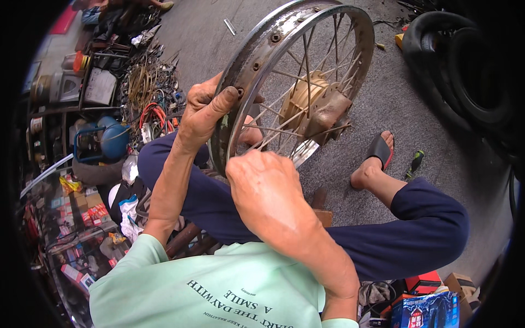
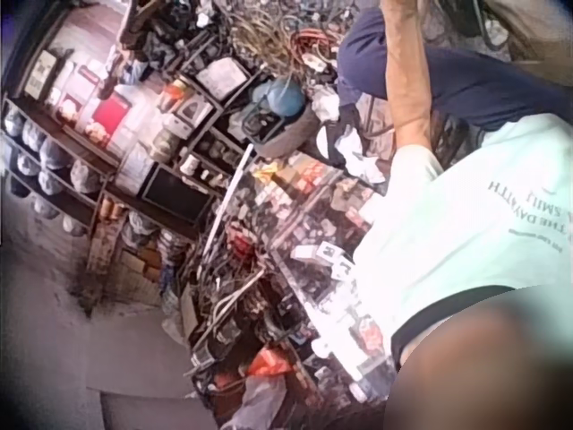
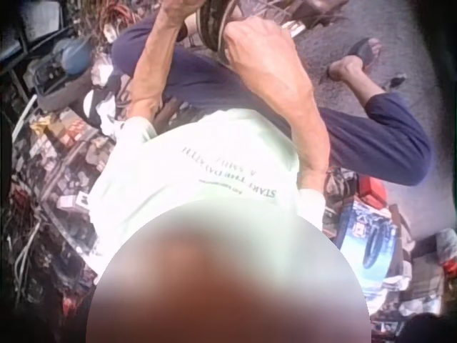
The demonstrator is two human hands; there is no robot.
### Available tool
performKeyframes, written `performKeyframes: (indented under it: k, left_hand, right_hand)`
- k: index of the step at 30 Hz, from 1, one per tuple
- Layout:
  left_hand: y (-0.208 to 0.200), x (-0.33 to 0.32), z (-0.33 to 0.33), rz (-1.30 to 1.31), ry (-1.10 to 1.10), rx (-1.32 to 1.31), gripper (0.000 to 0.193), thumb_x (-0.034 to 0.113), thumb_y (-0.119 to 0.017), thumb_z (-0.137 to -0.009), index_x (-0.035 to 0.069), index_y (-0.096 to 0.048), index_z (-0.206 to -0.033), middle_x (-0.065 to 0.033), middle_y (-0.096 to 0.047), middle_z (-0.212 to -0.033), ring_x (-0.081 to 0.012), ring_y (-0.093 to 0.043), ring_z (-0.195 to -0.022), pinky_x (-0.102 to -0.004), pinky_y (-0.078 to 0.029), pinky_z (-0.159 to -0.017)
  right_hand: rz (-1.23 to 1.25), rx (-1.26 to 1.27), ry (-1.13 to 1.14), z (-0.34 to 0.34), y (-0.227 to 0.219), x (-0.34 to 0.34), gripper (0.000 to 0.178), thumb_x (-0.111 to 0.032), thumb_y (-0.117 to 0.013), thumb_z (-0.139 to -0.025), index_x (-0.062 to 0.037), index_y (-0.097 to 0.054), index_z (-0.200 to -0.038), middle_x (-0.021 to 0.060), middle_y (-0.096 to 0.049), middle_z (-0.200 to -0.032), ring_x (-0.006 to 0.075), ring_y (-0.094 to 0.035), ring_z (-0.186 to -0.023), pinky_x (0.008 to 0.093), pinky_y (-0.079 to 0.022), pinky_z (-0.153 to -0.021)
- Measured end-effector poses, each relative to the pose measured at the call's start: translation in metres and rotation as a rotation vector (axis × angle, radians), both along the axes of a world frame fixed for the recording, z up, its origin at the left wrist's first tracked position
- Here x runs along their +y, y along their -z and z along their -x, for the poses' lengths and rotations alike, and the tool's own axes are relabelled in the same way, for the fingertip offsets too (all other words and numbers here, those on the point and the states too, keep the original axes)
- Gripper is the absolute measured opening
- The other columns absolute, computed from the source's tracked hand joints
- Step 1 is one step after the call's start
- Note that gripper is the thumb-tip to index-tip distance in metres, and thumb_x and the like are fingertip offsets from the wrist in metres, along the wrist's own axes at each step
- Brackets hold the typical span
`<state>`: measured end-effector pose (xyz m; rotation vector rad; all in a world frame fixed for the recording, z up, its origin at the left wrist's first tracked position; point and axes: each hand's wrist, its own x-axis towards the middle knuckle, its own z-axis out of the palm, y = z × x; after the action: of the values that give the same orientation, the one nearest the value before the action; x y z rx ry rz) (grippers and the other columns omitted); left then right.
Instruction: The person sits on the floor and uses a wrench to tighten the spokes of a bicycle wheel. They rotate the wheel and adjust multiple spokes around the rim.
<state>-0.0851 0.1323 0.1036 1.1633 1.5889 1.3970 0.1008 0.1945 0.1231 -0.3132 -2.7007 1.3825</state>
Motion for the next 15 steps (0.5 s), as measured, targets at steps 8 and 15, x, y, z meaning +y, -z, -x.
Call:
performKeyframes:
  k: [8,15]
  left_hand:
    - [0.002,-0.01,0.013,0.065,-0.112,-0.159,0.03,0.026,-0.064,-0.096,-0.003,-0.071,-0.1,-0.0029,-0.068,-0.087,-0.0074,-0.063,-0.065,-0.0209,-0.05,-0.055]
    - [0.012,-0.007,0.013,-0.001,-0.116,-0.074,0.031,0.028,-0.064,-0.096,0.0,-0.07,-0.107,-0.0016,-0.066,-0.072,-0.0037,-0.059,-0.052,-0.019,-0.045,-0.045]
  right_hand:
    - [0.25,0.105,0.522,-0.034,0.054,-0.041,0.013,-0.004,-0.065,-0.088,0.0054,-0.067,-0.097,0.0202,-0.065,-0.073,0.0321,-0.065,-0.06,0.0367,-0.049,-0.054]
    - [0.331,0.369,0.552,-0.01,0.091,-0.077,0.017,0.003,-0.069,-0.083,0.007,-0.066,-0.1,0.0179,-0.065,-0.075,0.0266,-0.065,-0.059,0.0332,-0.05,-0.054]
